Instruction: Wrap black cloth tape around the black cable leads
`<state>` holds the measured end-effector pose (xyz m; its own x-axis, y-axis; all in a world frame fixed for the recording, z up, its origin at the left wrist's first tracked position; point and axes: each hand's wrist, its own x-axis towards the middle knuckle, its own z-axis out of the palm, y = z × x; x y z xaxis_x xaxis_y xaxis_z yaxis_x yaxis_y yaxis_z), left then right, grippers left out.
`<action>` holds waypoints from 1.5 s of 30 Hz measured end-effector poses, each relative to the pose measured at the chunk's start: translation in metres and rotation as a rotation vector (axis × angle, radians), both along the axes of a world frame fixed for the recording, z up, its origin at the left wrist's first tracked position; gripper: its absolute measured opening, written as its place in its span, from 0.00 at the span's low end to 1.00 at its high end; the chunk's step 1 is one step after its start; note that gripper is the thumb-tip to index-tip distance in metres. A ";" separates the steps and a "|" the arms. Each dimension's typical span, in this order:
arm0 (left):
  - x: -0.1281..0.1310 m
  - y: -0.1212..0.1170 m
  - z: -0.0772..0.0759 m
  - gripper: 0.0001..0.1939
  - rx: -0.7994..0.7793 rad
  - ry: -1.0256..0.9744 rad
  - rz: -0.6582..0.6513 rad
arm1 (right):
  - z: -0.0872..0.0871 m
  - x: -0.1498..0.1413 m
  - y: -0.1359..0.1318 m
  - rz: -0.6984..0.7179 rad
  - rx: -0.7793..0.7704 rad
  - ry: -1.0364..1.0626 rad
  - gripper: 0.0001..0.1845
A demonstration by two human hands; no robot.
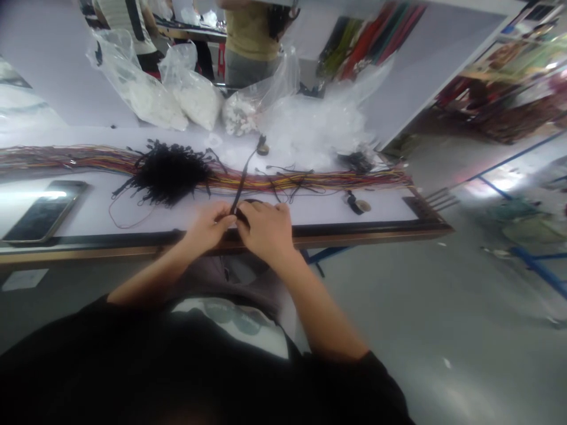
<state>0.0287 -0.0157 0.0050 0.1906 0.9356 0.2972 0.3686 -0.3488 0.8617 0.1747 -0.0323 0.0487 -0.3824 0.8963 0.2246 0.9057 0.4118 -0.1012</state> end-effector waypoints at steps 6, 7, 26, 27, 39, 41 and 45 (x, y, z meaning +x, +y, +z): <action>0.002 0.001 -0.004 0.06 -0.346 -0.342 -0.123 | -0.005 -0.001 0.007 -0.004 0.001 -0.155 0.15; 0.001 0.002 -0.004 0.05 -0.369 -0.354 -0.143 | -0.007 -0.001 0.008 0.004 -0.003 -0.165 0.15; -0.003 0.005 -0.002 0.07 -0.409 0.260 -0.155 | -0.025 0.001 0.016 0.182 -0.081 -0.284 0.15; -0.002 0.005 -0.004 0.07 -0.419 0.249 -0.134 | -0.027 0.000 0.017 0.181 -0.074 -0.282 0.15; 0.000 0.020 -0.013 0.07 -0.527 0.026 -0.001 | -0.033 -0.010 0.049 0.131 -0.022 -0.243 0.16; -0.001 0.025 -0.015 0.08 -0.500 0.004 0.021 | -0.033 -0.017 0.053 0.118 -0.026 -0.223 0.17; -0.004 0.028 -0.014 0.09 -0.469 0.002 0.060 | -0.038 -0.025 0.065 0.112 -0.022 -0.210 0.18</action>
